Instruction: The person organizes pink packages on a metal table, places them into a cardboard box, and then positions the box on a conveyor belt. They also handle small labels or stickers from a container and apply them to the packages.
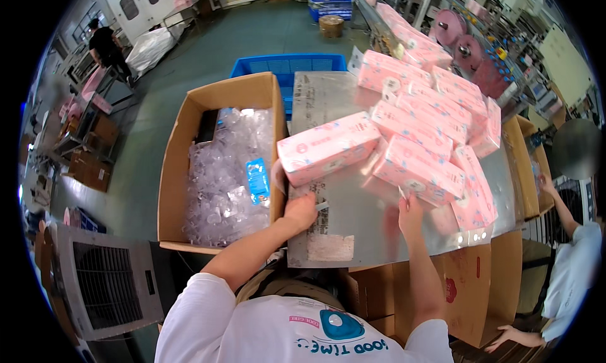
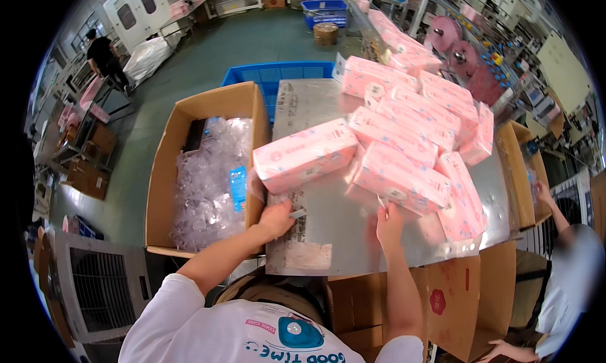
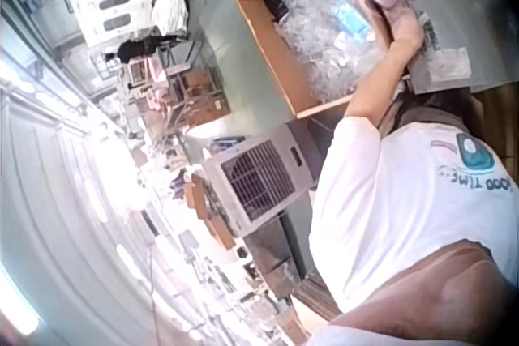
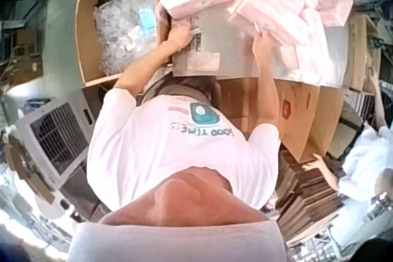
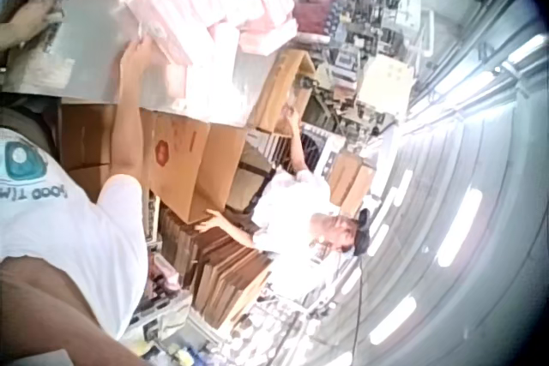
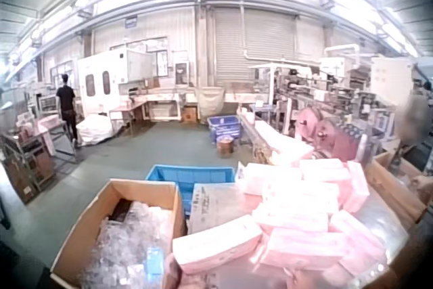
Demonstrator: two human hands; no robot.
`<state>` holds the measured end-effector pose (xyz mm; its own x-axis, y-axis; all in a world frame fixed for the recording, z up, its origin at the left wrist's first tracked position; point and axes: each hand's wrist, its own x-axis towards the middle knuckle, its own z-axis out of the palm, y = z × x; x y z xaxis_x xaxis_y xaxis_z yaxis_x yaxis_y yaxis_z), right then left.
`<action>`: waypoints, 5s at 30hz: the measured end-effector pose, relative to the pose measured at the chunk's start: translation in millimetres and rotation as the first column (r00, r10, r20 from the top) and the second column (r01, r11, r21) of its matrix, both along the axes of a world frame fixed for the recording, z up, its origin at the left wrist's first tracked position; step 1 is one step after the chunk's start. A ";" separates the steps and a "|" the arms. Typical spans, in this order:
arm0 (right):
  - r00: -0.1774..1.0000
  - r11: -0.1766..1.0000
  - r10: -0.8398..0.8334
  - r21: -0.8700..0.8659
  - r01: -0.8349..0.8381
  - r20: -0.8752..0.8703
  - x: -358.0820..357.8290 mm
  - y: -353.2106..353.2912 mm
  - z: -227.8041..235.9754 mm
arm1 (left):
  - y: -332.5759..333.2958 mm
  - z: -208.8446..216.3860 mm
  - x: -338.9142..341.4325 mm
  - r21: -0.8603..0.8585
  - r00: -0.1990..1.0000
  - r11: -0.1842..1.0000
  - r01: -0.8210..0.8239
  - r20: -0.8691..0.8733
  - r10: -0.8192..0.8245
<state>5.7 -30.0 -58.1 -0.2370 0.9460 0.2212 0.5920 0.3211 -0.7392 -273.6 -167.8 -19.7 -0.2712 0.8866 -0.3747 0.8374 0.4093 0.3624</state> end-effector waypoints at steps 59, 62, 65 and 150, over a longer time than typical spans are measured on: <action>0.384 0.383 0.923 -0.029 -0.923 -0.032 -700.0 -84.2 145.3 | -182.8 33.0 -346.4 -0.474 -0.563 0.455 -0.754 0.823 -0.077; 0.241 0.242 0.966 0.006 -0.970 0.098 -580.0 -117.7 153.8 | -165.8 48.9 -345.7 -0.556 -0.693 0.544 -0.628 0.718 -0.067; 0.204 0.169 0.900 0.124 -0.978 0.385 -507.2 -140.3 167.6 | -149.7 55.5 -339.1 -0.501 -0.690 0.662 -0.557 0.723 -0.033; 0.943 0.976 0.001 0.206 -0.073 0.333 -302.4 -209.7 151.2 | -62.8 68.5 -163.1 0.617 0.861 0.770 -0.162 0.470 -0.195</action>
